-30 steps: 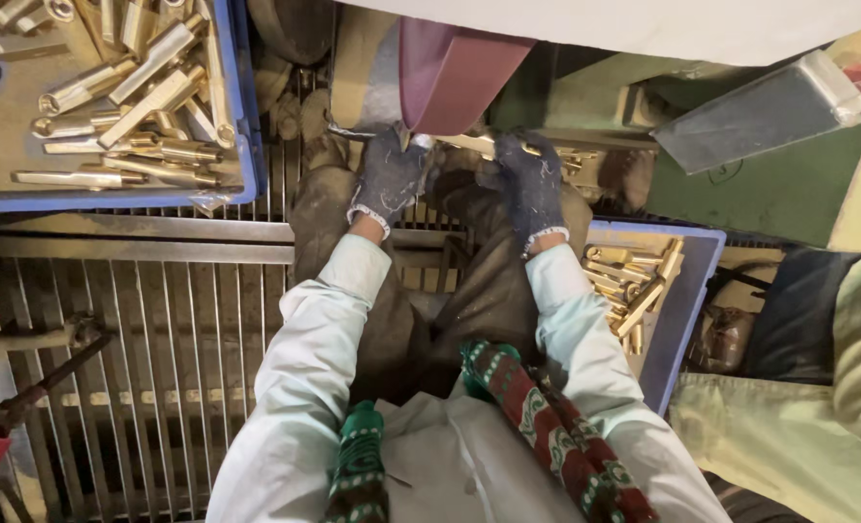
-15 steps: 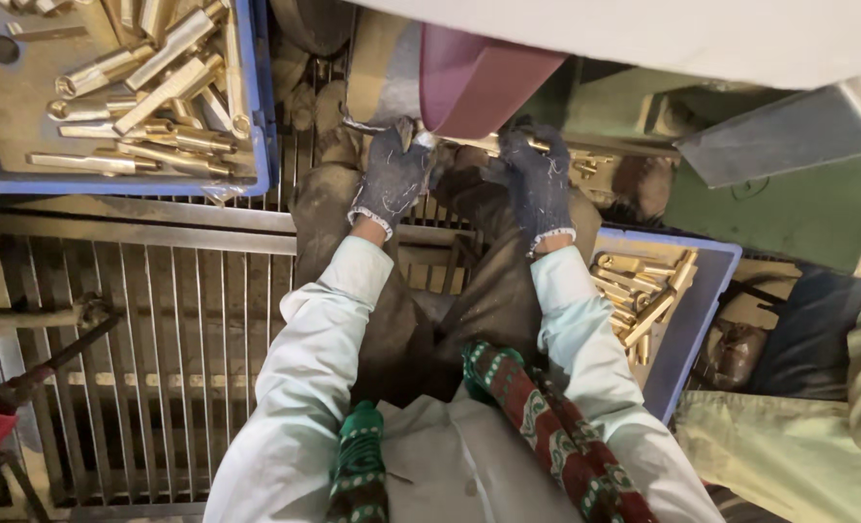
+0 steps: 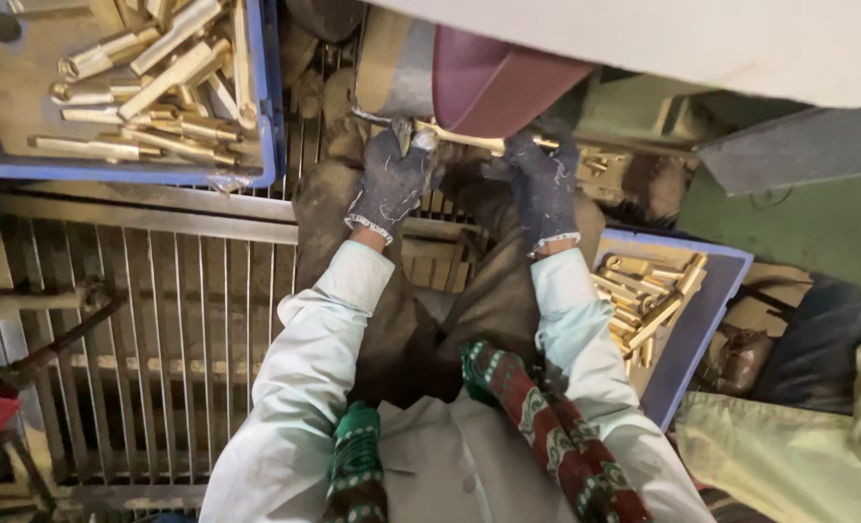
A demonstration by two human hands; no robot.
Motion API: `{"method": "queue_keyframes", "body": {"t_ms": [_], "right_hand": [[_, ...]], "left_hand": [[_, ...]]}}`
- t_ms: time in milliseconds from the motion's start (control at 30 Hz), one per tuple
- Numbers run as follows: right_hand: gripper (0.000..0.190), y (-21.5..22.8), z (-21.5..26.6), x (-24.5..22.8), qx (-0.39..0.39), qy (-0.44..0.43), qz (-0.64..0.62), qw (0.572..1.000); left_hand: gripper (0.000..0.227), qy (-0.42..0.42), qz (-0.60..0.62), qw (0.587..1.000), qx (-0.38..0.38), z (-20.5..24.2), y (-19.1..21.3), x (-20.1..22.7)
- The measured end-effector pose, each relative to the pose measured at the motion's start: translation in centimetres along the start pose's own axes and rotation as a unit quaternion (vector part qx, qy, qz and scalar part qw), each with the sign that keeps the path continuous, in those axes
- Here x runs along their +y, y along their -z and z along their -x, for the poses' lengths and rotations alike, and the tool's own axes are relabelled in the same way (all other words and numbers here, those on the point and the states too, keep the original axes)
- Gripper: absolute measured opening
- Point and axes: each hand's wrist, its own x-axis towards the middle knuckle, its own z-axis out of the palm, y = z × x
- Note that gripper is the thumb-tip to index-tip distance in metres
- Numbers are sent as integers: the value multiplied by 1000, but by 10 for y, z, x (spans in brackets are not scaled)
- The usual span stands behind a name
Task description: The person sits on the floor and repeatedly presses brass-colored metal parts against a rotating belt sander to smooth their surfaces. They handle the parts one at a time, turning them over to contact different sides, then place them into a blue bin.
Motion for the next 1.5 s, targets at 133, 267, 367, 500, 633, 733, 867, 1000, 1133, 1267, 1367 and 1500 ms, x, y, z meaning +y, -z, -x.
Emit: {"method": "queue_keyframes", "body": {"t_ms": [133,267,367,500,633,733,867,1000,1133,1267,1367,1500], "right_hand": [[60,-7,-17,3,13,-32,3,999],[47,-8,-11,3,0,-28,41,999],[45,-13,2,-4,-32,16,15,999],[41,-17,30,-24,-85,174,122,973],[35,-14,95,-48,-120,344,357,860],[47,-13,156,-50,-133,352,412,830],[63,-14,169,-43,-144,324,511,783],[66,-15,137,-44,-243,264,505,785],[73,-26,96,-29,-280,183,520,786],[56,-32,58,-9,-305,35,496,812],[56,-33,52,5,-378,-6,326,867],[46,-30,51,5,-351,-126,254,893]], "left_hand": [[16,10,-8,1000,23,-17,4,-8],[19,-96,-66,993,35,-16,7,-28],[22,-85,-81,993,18,-16,11,-25],[30,-236,-45,970,-40,12,17,-1],[48,-268,12,944,-193,62,37,46],[64,-134,0,973,-186,107,41,72],[66,-165,6,949,-267,122,30,85],[58,-217,3,933,-286,99,13,79],[39,-356,-200,886,-220,62,10,56],[34,-268,-165,939,-142,22,4,27],[33,-273,-126,946,-118,9,1,6],[31,-157,-158,973,-66,-1,7,-26]]}}
